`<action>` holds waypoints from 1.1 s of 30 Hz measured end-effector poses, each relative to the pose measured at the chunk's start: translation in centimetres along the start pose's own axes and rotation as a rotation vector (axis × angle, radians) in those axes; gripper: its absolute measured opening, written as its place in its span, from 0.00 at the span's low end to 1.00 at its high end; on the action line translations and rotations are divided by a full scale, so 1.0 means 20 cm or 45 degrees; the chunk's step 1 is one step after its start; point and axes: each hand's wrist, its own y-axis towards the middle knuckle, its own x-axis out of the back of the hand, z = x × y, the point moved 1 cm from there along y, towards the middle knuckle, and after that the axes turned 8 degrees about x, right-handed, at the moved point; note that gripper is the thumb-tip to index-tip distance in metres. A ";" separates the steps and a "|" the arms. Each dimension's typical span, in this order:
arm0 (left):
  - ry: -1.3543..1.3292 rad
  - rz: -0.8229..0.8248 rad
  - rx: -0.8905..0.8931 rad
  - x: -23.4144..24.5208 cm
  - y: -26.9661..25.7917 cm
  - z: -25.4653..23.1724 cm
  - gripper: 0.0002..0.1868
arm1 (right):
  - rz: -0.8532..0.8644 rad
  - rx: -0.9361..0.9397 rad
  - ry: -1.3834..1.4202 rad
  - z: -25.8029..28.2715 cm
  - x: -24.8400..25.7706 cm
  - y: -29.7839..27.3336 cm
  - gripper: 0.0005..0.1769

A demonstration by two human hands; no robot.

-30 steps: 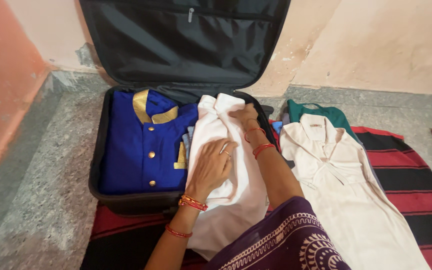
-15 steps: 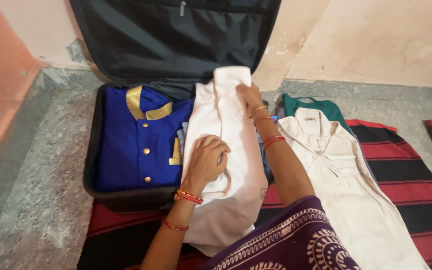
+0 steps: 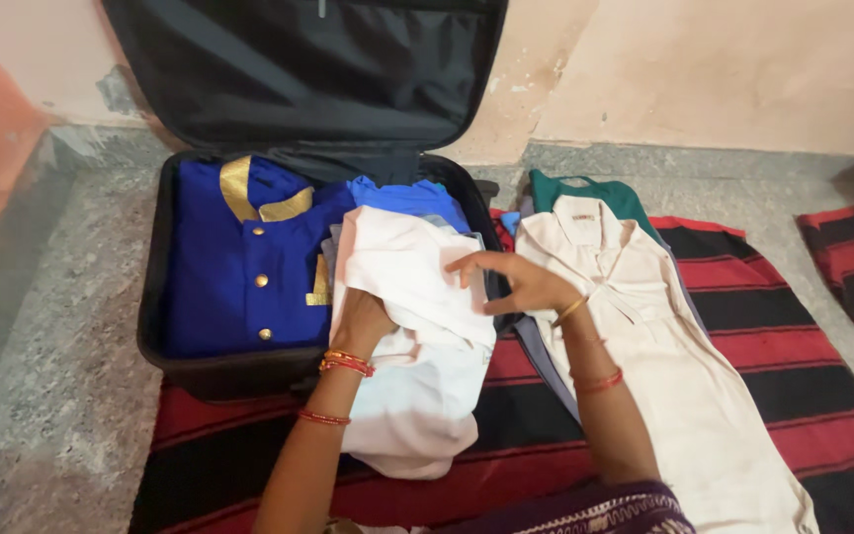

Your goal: The person packs a suitcase by folding and arranging items including a blue tunic, a pair of jeans, and white shirts inside a black suitcase.

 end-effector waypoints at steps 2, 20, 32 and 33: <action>0.029 0.006 0.018 -0.06 -0.03 0.06 0.28 | -0.205 -0.065 -0.064 -0.02 -0.13 -0.07 0.23; -1.569 -0.332 0.527 0.38 -0.02 -0.16 0.21 | -0.698 -0.127 -0.409 0.05 -0.65 -0.26 0.33; -0.539 -0.434 0.749 0.62 -0.21 -0.32 0.07 | -1.041 -0.133 -0.200 0.02 -0.57 -0.33 0.15; -0.285 -0.407 0.758 0.64 -0.23 -0.33 0.06 | -1.011 -0.161 -0.181 0.04 -0.56 -0.33 0.16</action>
